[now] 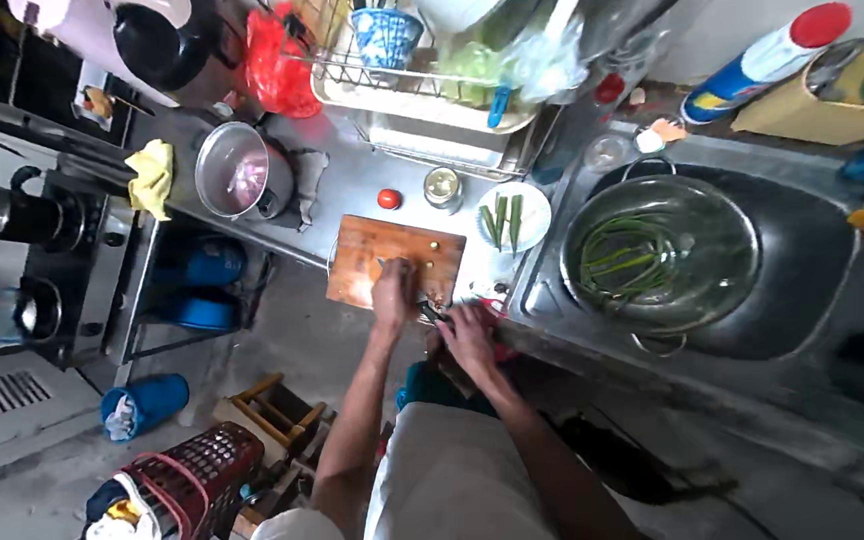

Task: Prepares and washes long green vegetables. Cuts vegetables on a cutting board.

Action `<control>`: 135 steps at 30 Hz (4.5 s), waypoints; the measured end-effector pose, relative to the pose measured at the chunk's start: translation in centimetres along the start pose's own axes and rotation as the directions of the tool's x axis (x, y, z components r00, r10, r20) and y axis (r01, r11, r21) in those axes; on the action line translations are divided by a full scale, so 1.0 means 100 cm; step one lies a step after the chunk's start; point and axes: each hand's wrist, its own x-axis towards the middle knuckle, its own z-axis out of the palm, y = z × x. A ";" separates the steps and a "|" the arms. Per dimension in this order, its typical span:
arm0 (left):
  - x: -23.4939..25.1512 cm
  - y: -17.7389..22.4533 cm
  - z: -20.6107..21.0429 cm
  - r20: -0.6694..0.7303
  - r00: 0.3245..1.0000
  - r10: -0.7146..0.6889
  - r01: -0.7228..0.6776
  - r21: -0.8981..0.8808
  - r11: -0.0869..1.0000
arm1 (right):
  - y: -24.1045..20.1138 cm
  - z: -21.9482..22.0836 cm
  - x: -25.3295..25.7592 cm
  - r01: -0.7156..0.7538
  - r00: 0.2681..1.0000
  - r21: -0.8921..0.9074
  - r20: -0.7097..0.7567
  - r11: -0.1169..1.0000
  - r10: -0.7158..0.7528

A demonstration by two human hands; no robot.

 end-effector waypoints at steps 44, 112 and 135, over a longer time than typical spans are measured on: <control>-0.005 -0.139 0.043 -0.004 0.951 0.311 -0.310 0.029 0.950 | -0.071 0.048 0.020 -0.264 0.962 -0.082 0.044 0.961 0.269; 0.026 -0.147 0.026 -0.054 0.844 0.534 -0.520 -0.324 0.790 | -0.082 0.070 0.023 -0.231 0.972 -0.246 -0.029 0.941 0.231; 0.026 -0.143 0.030 -0.074 0.864 0.498 -0.498 -0.273 0.823 | -0.073 0.081 0.030 -0.259 0.959 -0.365 0.015 0.894 0.284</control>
